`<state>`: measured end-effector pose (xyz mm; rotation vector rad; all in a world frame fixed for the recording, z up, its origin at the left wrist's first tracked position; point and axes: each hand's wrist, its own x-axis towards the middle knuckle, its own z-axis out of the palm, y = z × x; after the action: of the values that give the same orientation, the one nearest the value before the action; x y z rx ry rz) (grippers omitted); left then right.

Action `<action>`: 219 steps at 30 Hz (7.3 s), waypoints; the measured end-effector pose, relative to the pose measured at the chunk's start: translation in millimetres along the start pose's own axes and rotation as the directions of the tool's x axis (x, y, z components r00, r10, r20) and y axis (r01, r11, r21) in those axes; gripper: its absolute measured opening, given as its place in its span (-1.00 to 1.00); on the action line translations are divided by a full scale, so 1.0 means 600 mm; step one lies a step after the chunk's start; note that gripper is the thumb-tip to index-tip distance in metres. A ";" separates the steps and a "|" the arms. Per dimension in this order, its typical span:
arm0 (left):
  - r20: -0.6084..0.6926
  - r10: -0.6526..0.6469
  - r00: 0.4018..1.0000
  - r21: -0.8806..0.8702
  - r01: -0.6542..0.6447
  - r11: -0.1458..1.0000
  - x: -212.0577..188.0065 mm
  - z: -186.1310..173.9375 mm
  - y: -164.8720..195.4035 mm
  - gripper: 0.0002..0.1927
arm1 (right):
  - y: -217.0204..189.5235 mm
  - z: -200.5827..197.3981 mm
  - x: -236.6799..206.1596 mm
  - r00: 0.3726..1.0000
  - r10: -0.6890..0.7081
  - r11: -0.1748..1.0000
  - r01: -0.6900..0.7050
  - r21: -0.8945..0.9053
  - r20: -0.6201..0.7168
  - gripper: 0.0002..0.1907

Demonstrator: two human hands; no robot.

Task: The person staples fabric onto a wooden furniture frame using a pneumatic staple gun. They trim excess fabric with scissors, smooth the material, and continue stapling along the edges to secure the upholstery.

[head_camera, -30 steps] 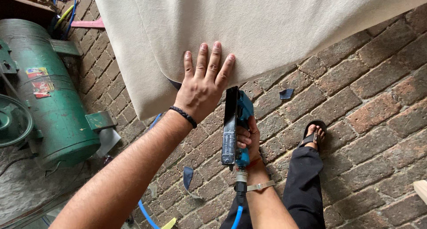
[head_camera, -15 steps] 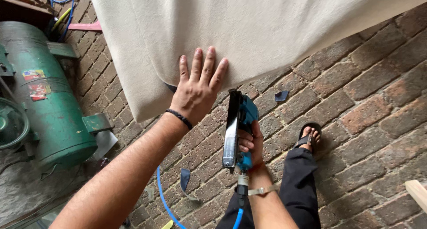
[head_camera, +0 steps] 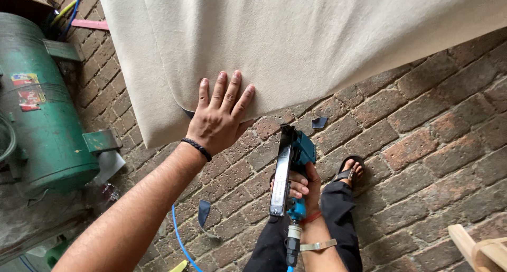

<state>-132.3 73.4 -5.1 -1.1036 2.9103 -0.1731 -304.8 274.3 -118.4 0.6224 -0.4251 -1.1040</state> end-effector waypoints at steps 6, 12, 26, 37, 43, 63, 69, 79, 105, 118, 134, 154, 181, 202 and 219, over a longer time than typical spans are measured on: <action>0.008 0.002 1.000 0.158 -0.003 0.987 -0.005 0.024 -0.003 -0.26 | -0.001 0.040 -0.004 0.999 0.009 0.987 -0.016 -0.160 -0.044 -0.51; -0.011 0.070 0.997 0.217 -0.066 0.974 -0.009 0.040 -0.009 -0.25 | -0.023 0.068 -0.034 0.969 -0.190 0.926 0.125 -0.355 -0.155 -0.47; 0.406 -0.336 0.850 -0.493 0.514 0.702 0.011 -0.129 0.111 -0.51 | 0.041 0.405 -0.026 0.907 -0.413 0.525 0.167 -0.834 -0.079 -0.39; -0.183 -0.525 0.831 -0.762 0.218 0.610 0.037 -0.468 0.267 -0.18 | 0.116 0.576 0.009 0.952 -0.287 0.330 -0.009 -0.944 -0.110 -0.40; -0.211 -0.449 0.868 -0.716 0.175 0.675 0.072 -0.506 0.256 -0.09 | 0.146 0.610 0.008 0.965 -0.239 0.343 -0.020 -0.939 -0.108 -0.41; -0.202 -0.233 0.951 -0.848 -0.051 0.528 0.020 -0.658 0.294 -0.47 | 0.017 0.582 -0.030 0.956 0.001 0.795 0.177 -0.580 0.294 -0.64; 0.054 -0.615 0.786 -0.974 0.177 0.141 0.063 -0.623 0.327 -0.66 | 0.031 0.583 -0.023 0.975 0.191 0.715 -0.060 -0.697 0.112 -0.80; 0.219 -0.242 0.945 -0.931 0.129 -0.341 0.125 -0.505 0.345 -0.32 | 0.090 0.679 -0.073 0.982 0.128 0.594 0.035 -0.804 0.138 -0.55; 0.612 0.006 0.791 -0.786 0.609 -0.102 0.936 -0.215 0.501 -0.45 | -0.447 1.257 -0.358 0.322 -0.772 -0.504 0.215 -0.836 0.548 -0.59; 0.587 0.162 0.793 -0.809 0.583 0.077 1.378 -0.256 0.705 -0.48 | -0.743 1.503 -0.494 0.130 -0.750 -0.635 0.133 -0.761 0.649 -0.57; 0.577 -0.161 0.801 -0.809 0.587 0.021 1.674 -0.251 1.127 -0.52 | -1.305 2.026 -0.710 0.786 -0.255 -0.929 -0.360 0.083 0.563 -0.56; 0.717 -0.625 0.308 -0.637 0.653 -0.410 1.887 -0.227 1.319 -0.60 | -1.816 2.156 -0.212 0.846 -0.450 -0.804 -0.244 0.542 -0.286 0.17; 0.580 -0.279 -0.766 -0.565 -0.131 -0.815 2.131 -0.259 1.725 -0.43 | -1.825 2.029 -0.308 0.219 0.617 -0.409 0.910 -0.070 -0.756 -0.21; 0.202 -0.147 -0.968 -0.386 0.059 -0.921 2.200 -0.175 1.720 -0.53 | -1.769 2.024 -0.233 -0.112 0.478 -0.312 0.905 -0.288 -0.871 -0.41; 0.288 -0.221 -0.932 -0.372 0.104 -0.923 2.201 -0.144 1.761 -0.59 | -1.812 1.957 -0.213 -0.212 0.332 -0.357 0.874 -0.331 -0.919 -0.95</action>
<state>-1823.6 -7.9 -16.0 2.4816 0.6780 -0.1997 -1815.6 -240.1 55.4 3.2239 0.8185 -1.1112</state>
